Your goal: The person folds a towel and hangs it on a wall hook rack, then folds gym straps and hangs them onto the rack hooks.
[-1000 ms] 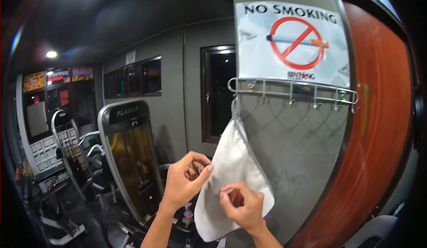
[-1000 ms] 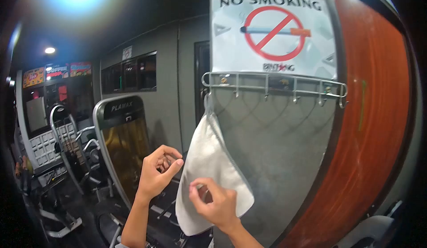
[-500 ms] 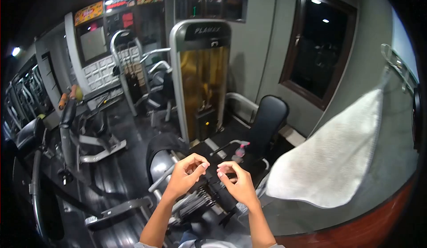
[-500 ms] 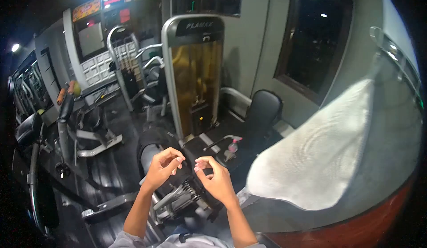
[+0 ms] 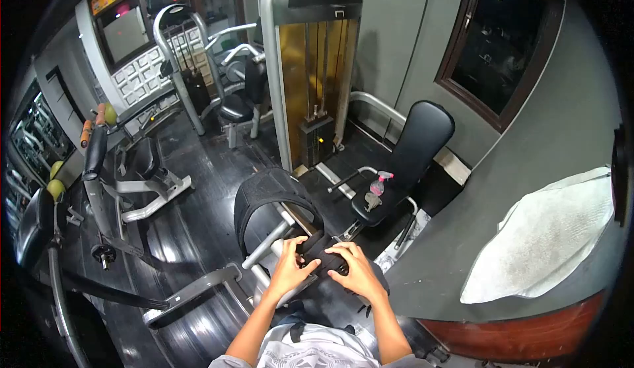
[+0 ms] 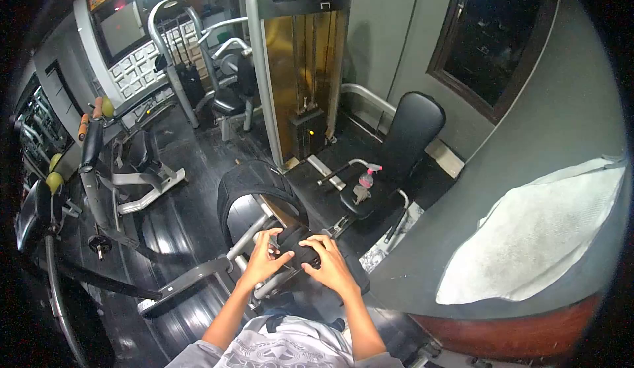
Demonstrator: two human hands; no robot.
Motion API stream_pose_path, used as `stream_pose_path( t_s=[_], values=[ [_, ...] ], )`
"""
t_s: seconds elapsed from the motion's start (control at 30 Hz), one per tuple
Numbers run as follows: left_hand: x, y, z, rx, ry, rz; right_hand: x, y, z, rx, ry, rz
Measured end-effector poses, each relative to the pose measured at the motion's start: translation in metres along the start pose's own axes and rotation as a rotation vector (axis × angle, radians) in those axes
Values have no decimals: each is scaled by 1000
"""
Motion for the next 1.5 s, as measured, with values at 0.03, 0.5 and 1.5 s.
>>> stream_pose_path(
  t_s=[0.03,0.5,1.5],
  values=[
    [0,-3,-1,28,-4,-10,-2,1,3,-4,-16,22],
    [29,6,-43,-295,117,-93,17,-18,11,80,-44,88],
    [37,21,20,406,-120,-83,43,-26,51,31,-367,182]
  ],
)
Point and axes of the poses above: each hand's wrist, its own x-axis towards the middle knuckle, its own y-axis out of the back of the hand, z = x × y, the point moved 10 cm from there along x, towards the middle knuckle, and after that the axes turned 10 degrees about -x, right-handed, at the moved point
